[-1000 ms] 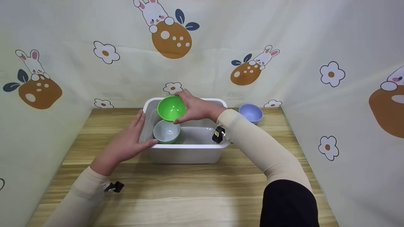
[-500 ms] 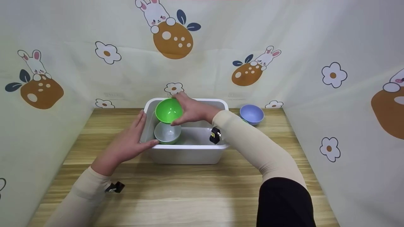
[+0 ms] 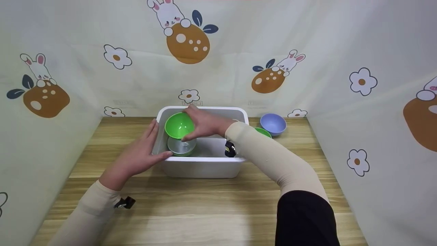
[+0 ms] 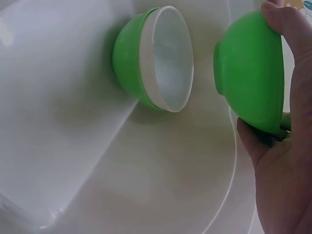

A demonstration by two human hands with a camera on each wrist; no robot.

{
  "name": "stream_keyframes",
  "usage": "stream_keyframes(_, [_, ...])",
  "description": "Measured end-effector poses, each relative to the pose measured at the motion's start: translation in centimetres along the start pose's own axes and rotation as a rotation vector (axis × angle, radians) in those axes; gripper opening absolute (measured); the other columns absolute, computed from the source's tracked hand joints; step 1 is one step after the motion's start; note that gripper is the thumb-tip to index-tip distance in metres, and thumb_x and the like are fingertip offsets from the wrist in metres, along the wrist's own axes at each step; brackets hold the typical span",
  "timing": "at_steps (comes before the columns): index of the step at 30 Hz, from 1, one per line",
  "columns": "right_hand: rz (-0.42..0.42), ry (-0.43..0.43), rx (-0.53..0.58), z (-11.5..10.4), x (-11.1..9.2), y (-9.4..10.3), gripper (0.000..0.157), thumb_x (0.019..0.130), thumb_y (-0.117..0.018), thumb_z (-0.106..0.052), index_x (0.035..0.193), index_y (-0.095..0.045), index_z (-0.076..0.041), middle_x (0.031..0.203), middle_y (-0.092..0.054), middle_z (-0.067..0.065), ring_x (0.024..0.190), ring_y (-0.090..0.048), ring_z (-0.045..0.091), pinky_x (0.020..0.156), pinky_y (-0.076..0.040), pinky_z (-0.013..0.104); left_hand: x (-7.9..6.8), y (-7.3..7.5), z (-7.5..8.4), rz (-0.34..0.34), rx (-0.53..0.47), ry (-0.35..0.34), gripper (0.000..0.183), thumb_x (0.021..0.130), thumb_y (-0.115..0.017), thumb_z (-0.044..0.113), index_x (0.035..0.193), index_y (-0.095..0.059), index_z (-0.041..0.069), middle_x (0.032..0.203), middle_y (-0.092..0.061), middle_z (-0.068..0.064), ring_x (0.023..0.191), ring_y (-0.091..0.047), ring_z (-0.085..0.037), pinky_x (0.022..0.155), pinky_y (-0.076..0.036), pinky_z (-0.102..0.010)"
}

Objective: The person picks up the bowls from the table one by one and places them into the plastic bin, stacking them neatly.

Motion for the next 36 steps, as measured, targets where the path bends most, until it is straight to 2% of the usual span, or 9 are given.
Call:
stream_keyframes(11, [-0.031,0.011,-0.055,0.1,0.6,-1.5,0.106,0.081,-0.093,-0.057,0.162,-0.045,-0.007,0.146,-0.052,0.012,0.13,-0.057,0.025,0.111,-0.052,0.043,0.0,0.0,-0.2,0.013,-0.022,0.003,0.136,0.089,-0.053,0.097,0.176,-0.013,0.001,0.183,-0.008,-0.024,0.155,-0.04,-0.054,0.118,-0.043,-0.07])
stream_keyframes(16, [-0.057,0.012,-0.096,0.2,0.7,-2.1,0.106,0.082,-0.092,-0.057,0.162,-0.045,-0.005,0.151,-0.05,0.012,0.131,-0.057,0.024,0.114,-0.05,0.04,0.1,0.0,-0.1,0.018,-0.028,-0.002,0.134,0.09,-0.055,0.094,0.176,-0.013,0.0,0.183,-0.009,-0.023,0.152,-0.045,-0.055,0.115,-0.047,-0.07])
stream_keyframes(23, [-0.087,0.006,-0.139,0.6,0.9,-3.0,0.108,0.083,-0.09,-0.062,0.163,-0.044,-0.005,0.15,-0.048,0.012,0.126,-0.059,0.023,0.111,-0.052,0.038,0.2,0.0,-0.2,0.019,-0.025,0.002,0.134,0.09,-0.057,0.092,0.176,-0.012,0.001,0.183,-0.01,-0.023,0.15,-0.047,-0.054,0.114,-0.048,-0.07])
stream_keyframes(30, [-0.117,-0.005,-0.168,0.9,0.9,-4.0,0.115,0.083,-0.086,-0.07,0.165,-0.041,-0.004,0.15,-0.049,0.012,0.129,-0.057,0.024,0.114,-0.05,0.041,0.2,-0.2,-0.3,0.021,-0.03,0.005,0.126,0.094,-0.069,0.078,0.176,-0.013,-0.001,0.183,-0.008,-0.025,0.154,-0.042,-0.055,0.117,-0.044,-0.071])
stream_keyframes(36, [-0.137,0.004,-0.184,0.9,1.1,-4.6,0.114,0.083,-0.084,-0.074,0.165,-0.042,-0.006,0.146,-0.05,0.011,0.127,-0.056,0.022,0.113,-0.05,0.039,0.2,-0.2,-0.2,0.028,-0.027,0.003,0.126,0.095,-0.068,0.079,0.176,-0.013,0.0,0.183,-0.009,-0.024,0.152,-0.044,-0.055,0.116,-0.045,-0.071])
Point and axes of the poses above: each hand's wrist, its own x-axis towards the middle knuckle, its own y-axis out of the back of the hand, z = x × y, the point moved 9 cm from there along x, towards the middle knuckle
